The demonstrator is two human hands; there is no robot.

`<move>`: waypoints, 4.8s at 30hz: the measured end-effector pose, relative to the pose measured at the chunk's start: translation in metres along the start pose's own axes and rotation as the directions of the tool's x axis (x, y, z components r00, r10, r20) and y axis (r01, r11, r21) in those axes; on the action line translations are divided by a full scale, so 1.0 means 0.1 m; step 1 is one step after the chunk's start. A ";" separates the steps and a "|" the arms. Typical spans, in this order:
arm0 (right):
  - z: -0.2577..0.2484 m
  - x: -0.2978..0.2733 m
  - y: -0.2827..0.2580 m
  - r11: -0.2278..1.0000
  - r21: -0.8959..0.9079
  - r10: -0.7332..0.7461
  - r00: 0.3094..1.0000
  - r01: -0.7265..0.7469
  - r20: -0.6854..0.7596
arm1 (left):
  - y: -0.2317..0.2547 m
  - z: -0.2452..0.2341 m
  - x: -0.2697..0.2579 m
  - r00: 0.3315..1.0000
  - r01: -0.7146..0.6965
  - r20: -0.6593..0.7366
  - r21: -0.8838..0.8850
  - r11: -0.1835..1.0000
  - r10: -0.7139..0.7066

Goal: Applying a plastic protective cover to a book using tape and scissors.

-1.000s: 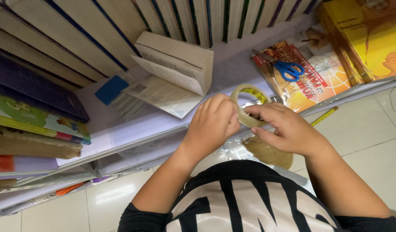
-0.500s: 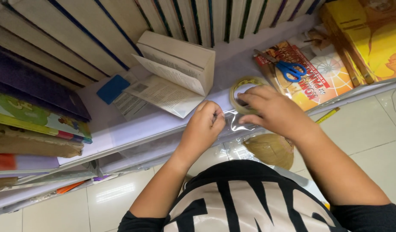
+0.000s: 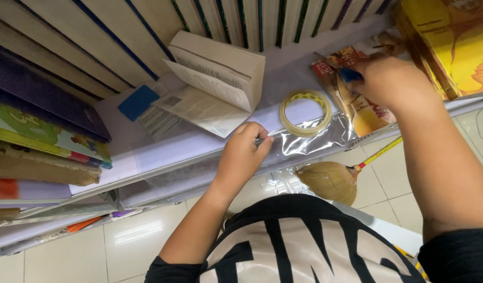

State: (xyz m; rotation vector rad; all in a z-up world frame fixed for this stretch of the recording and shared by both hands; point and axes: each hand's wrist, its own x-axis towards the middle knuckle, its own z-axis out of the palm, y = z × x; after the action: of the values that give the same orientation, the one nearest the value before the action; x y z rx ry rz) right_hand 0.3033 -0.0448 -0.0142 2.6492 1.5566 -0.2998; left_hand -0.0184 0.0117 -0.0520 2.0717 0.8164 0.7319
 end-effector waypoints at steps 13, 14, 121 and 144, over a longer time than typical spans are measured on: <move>-0.43 -0.05 -0.20 0.937 -0.280 -0.226 0.974 0.209 -0.028 | -0.04 0.02 -0.07 0.998 -0.004 -0.055 -0.065 0.998 0.000; -0.53 -0.13 -0.29 0.927 -0.242 -0.303 0.952 0.287 -0.031 | -0.02 0.02 -0.06 0.999 0.018 -0.048 -0.081 0.997 -0.022; 0.87 -0.18 -2.01 0.136 0.737 -0.562 0.665 0.662 -0.493 | -0.49 -1.22 -0.17 0.938 -0.280 0.252 0.138 0.950 0.239; 1.07 -0.71 -2.13 0.210 0.893 -0.325 0.889 0.399 -0.321 | -0.93 -1.14 -0.07 0.589 -0.801 0.447 0.434 0.413 0.673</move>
State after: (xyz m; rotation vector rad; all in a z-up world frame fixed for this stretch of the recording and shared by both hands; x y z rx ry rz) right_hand 0.0698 -0.0165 -0.0945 2.8103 2.6507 -1.7261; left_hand -0.1321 0.1036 -0.0692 3.1074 -0.1311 0.7275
